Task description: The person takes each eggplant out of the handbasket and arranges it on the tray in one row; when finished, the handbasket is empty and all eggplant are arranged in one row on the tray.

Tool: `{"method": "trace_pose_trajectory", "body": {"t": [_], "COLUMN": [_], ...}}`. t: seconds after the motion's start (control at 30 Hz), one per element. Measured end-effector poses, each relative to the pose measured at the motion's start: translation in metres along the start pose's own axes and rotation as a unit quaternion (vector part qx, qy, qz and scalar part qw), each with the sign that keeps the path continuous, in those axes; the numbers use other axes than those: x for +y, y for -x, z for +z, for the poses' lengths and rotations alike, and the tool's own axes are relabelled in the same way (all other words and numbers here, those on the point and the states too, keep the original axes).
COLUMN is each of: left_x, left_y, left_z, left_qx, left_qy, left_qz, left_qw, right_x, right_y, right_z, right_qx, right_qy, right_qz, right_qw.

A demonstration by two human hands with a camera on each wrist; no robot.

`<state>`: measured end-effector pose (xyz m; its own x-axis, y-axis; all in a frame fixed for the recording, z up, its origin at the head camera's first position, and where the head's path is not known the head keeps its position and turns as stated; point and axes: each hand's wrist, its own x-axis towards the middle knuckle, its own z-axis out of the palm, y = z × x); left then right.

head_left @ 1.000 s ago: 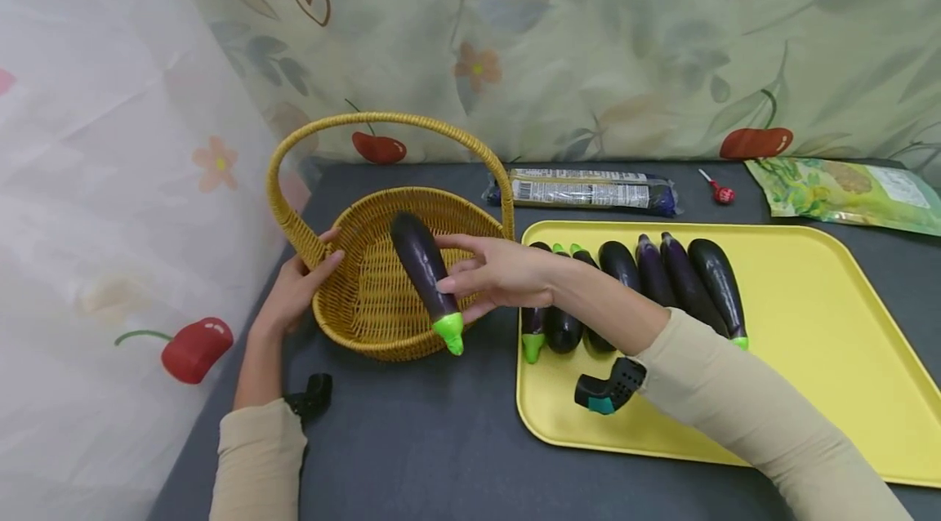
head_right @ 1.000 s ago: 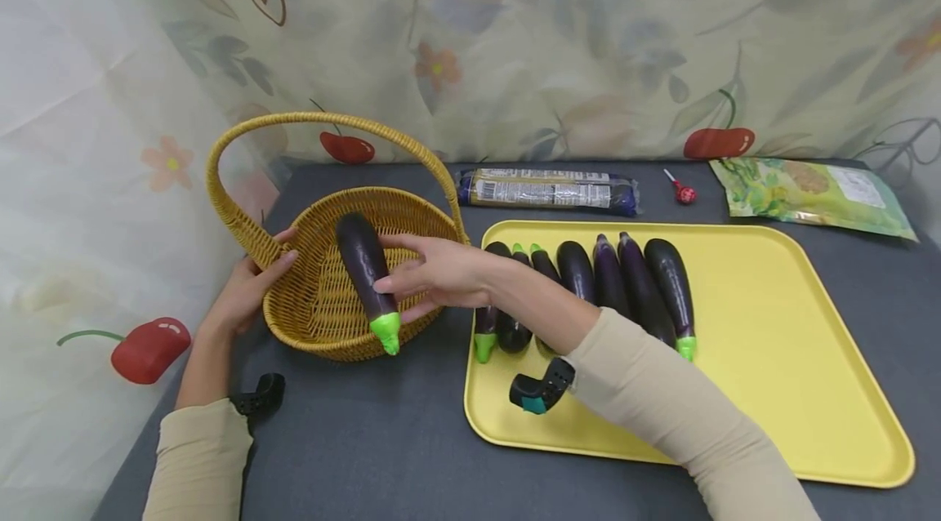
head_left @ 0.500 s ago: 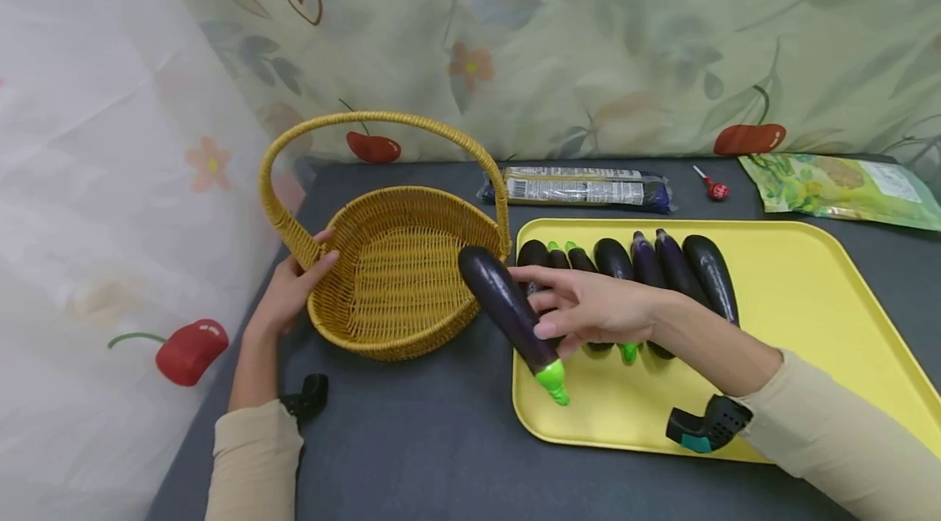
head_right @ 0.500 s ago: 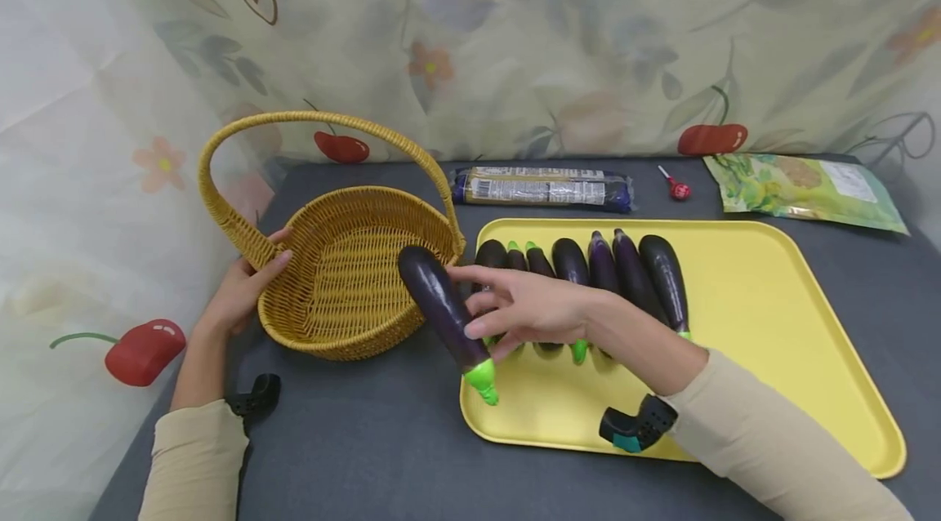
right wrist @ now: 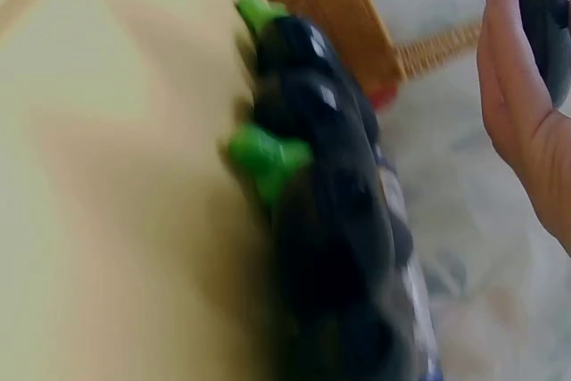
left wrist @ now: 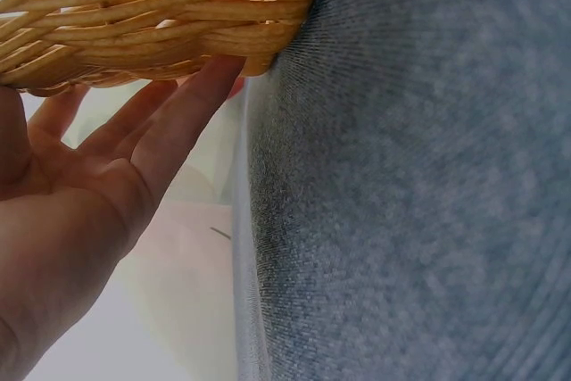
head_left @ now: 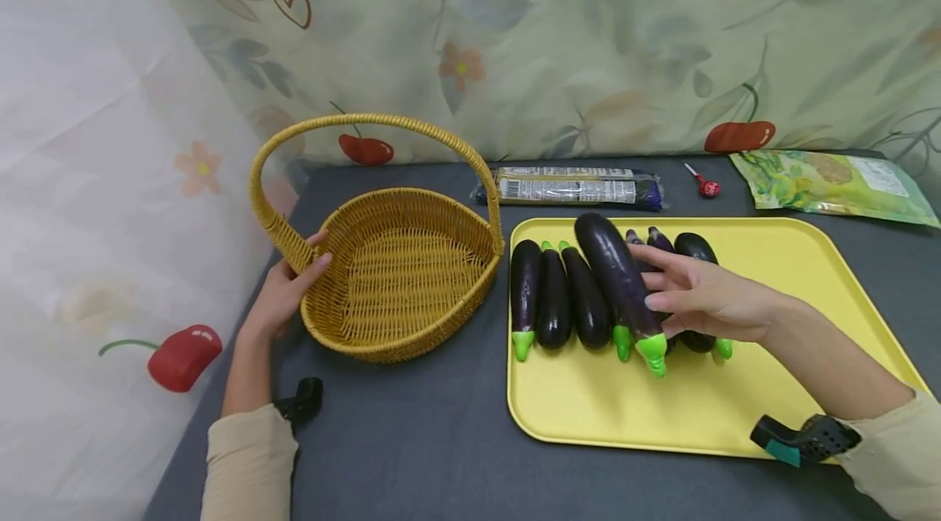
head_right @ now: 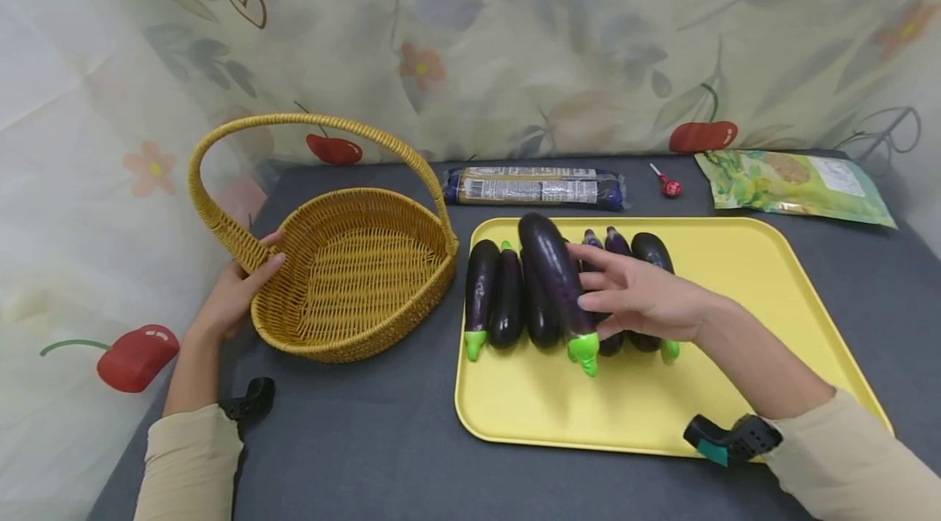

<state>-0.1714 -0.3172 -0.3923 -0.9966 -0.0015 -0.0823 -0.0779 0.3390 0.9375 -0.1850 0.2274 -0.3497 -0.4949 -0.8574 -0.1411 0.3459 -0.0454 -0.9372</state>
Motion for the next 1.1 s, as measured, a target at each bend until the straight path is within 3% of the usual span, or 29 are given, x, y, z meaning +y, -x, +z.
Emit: {"method": "trace_pose_trajectory", "body": {"t": [0.17, 0.4, 0.6, 0.7, 0.9, 1.1], "left_x": [0.002, 0.004, 0.003, 0.002, 0.002, 0.002], "left_y": [0.001, 0.002, 0.003, 0.002, 0.002, 0.001], "left_z": [0.001, 0.001, 0.001, 0.001, 0.001, 0.002], "left_qx": [0.000, 0.000, -0.004, -0.003, 0.001, 0.002], "left_qy": [0.000, 0.004, 0.010, 0.010, 0.008, 0.008], "left_qz": [0.002, 0.006, 0.007, 0.005, -0.002, -0.002], "left_qw": [1.0000, 1.0000, 0.9999, 0.9999, 1.0000, 1.0000], "right_x": [0.005, 0.016, 0.030, 0.037, 0.048, 0.041], "right_y": [0.033, 0.074, 0.100, 0.106, 0.110, 0.103], "right_z": [-0.030, -0.074, -0.102, -0.112, -0.124, -0.121], "right_qx": [0.036, 0.033, 0.131, 0.150, 0.102, 0.150], "right_qy": [0.006, -0.043, -0.033, -0.032, -0.060, -0.009], "right_qz": [-0.019, -0.049, -0.006, 0.013, 0.009, 0.074], "right_qw": [0.9991, 0.9973, 0.9908, 0.9880, 0.9929, 0.9859]}}
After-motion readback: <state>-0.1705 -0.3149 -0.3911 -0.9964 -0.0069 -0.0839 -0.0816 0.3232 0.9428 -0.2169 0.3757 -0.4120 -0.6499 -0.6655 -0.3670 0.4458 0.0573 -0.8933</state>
